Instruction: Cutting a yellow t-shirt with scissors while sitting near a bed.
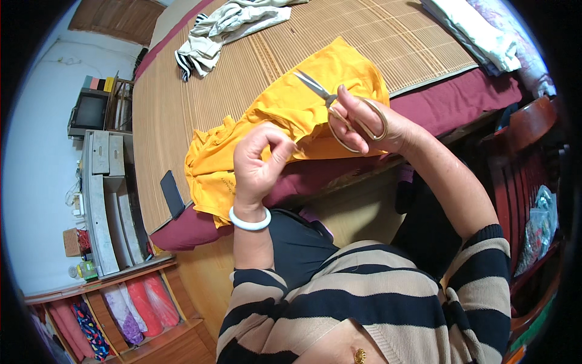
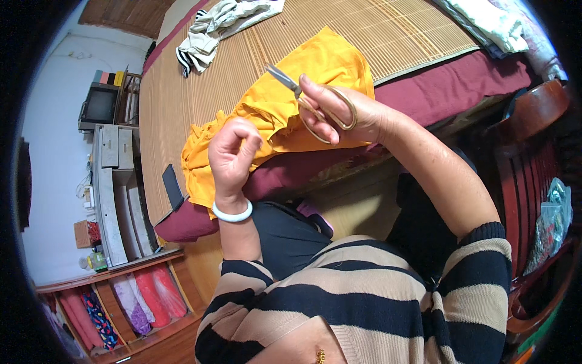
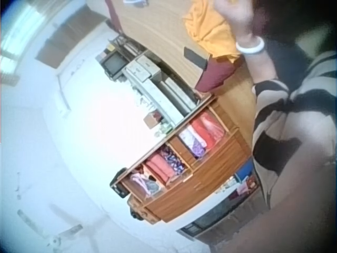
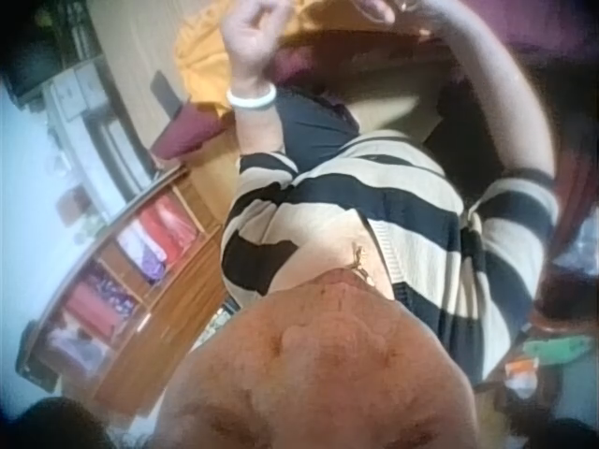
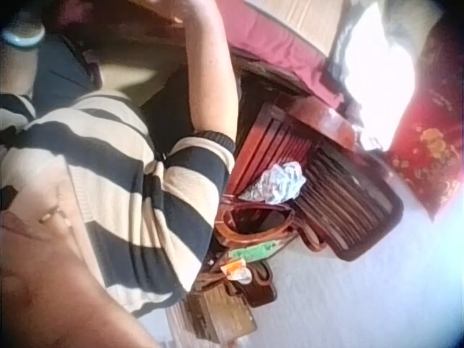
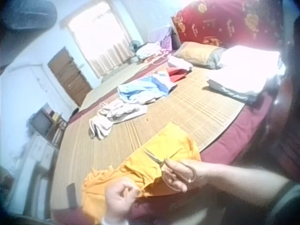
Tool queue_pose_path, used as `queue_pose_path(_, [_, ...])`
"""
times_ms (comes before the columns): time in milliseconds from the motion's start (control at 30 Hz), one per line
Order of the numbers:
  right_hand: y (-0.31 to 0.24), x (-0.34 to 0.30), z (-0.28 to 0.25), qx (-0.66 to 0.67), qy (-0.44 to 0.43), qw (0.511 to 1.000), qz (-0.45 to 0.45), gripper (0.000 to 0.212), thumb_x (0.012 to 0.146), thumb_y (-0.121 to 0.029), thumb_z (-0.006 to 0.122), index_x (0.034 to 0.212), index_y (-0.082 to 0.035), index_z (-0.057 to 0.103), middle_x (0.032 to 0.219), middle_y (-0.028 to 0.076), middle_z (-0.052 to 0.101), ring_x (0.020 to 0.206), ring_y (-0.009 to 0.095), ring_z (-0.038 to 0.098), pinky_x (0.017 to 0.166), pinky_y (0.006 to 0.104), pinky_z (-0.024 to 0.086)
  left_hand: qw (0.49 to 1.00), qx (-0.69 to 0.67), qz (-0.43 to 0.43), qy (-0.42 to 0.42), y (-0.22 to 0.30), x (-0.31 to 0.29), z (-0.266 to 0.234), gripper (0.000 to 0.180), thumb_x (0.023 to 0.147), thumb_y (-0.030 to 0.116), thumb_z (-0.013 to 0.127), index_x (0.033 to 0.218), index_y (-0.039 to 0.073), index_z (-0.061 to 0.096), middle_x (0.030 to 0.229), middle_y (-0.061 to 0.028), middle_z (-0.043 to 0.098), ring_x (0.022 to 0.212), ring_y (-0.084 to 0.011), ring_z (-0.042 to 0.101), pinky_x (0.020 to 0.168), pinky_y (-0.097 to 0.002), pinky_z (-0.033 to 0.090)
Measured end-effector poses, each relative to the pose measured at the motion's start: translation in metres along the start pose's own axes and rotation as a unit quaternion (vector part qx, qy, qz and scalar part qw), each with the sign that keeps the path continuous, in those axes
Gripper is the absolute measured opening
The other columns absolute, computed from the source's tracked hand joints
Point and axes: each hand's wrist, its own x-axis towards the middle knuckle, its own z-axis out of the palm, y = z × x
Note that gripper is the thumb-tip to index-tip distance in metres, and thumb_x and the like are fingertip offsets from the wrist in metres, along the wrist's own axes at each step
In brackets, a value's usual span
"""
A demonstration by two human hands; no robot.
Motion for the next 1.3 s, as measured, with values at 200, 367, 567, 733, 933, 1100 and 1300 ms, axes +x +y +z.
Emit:
queue_pose_path(200, [-0.007, -0.002, -0.012, -0.006, 0.026, 0.999, -0.029, 0.068, 0.097, -0.066, 0.030, 0.065, -0.008, 0.046, 0.049, 0.000, 0.044, 0.042, 0.008, 0.040, 0.045, 0.0212, 0.033, 0.904, -0.132, -0.139, -0.383, 0.019, 0.000, -0.014, 0.019, 0.080, 0.004, 0.071, 0.065, 0.003, 0.059, 0.065, -0.0026, 0.054, 0.064, -0.0126, 0.052, 0.059, -0.0255, 0.040])
queue_pose_path(367, [-0.014, -0.004, -0.024, -0.161, 0.160, 0.972, -0.063, 0.040, 0.087, -0.041, 0.069, 0.074, -0.006, 0.055, 0.055, 0.000, 0.049, 0.052, 0.008, 0.048, 0.051, 0.0216, 0.035, 0.978, 0.043, -0.074, -0.190, 0.012, 0.003, -0.010, 0.019, 0.072, 0.005, 0.077, 0.077, 0.004, 0.059, 0.077, -0.0028, 0.055, 0.071, -0.0141, 0.052, 0.060, -0.0256, 0.040])
queue_pose_path(567, [0.009, 0.006, -0.021, -0.360, 0.190, 0.895, -0.184, 0.035, 0.071, -0.020, 0.085, 0.084, -0.003, 0.058, 0.070, 0.002, 0.055, 0.065, 0.010, 0.052, 0.059, 0.0259, 0.043, 0.947, 0.302, 0.036, -0.106, -0.009, 0.007, 0.011, 0.032, 0.069, 0.013, 0.079, 0.096, 0.004, 0.065, 0.090, -0.0089, 0.061, 0.087, -0.0265, 0.059, 0.078, -0.0360, 0.047])
queue_pose_path(733, [0.017, 0.013, -0.006, -0.405, 0.235, 0.874, -0.133, 0.031, 0.075, -0.015, 0.082, 0.087, -0.001, 0.057, 0.069, 0.005, 0.057, 0.066, 0.013, 0.056, 0.062, 0.0301, 0.046, 0.974, 0.204, 0.011, -0.099, -0.021, 0.004, 0.013, 0.012, 0.081, 0.009, 0.071, 0.088, 0.001, 0.065, 0.076, -0.0043, 0.061, 0.075, -0.0194, 0.057, 0.072, -0.0303, 0.045])
queue_pose_path(933, [0.025, 0.021, -0.016, -0.105, 0.218, 0.965, -0.101, 0.026, 0.079, -0.003, 0.077, 0.090, -0.003, 0.054, 0.077, -0.001, 0.059, 0.072, 0.006, 0.056, 0.064, 0.0214, 0.047, 0.978, -0.075, -0.185, -0.067, -0.028, -0.003, 0.014, 0.014, 0.096, 0.013, 0.060, 0.092, 0.000, 0.062, 0.076, 0.0075, 0.051, 0.068, -0.0019, 0.041, 0.060, -0.0183, 0.034])
queue_pose_path(1100, [0.021, 0.018, -0.012, -0.118, 0.244, 0.961, -0.059, 0.025, 0.081, -0.005, 0.076, 0.093, -0.004, 0.053, 0.079, 0.001, 0.060, 0.073, 0.006, 0.059, 0.066, 0.0211, 0.049, 0.967, -0.129, -0.213, -0.045, -0.022, -0.002, 0.016, 0.017, 0.099, 0.015, 0.055, 0.094, 0.000, 0.060, 0.076, 0.0077, 0.048, 0.069, -0.0022, 0.040, 0.062, -0.0184, 0.034])
queue_pose_path(1300, [0.018, 0.017, -0.013, -0.071, 0.234, 0.968, -0.061, 0.025, 0.082, -0.005, 0.074, 0.094, -0.005, 0.053, 0.081, 0.003, 0.063, 0.077, 0.010, 0.064, 0.067, 0.0215, 0.051, 0.959, -0.166, -0.227, -0.036, -0.032, -0.004, 0.013, 0.025, 0.102, 0.021, 0.050, 0.090, 0.002, 0.060, 0.074, 0.0082, 0.045, 0.069, -0.0025, 0.037, 0.062, -0.0196, 0.032])
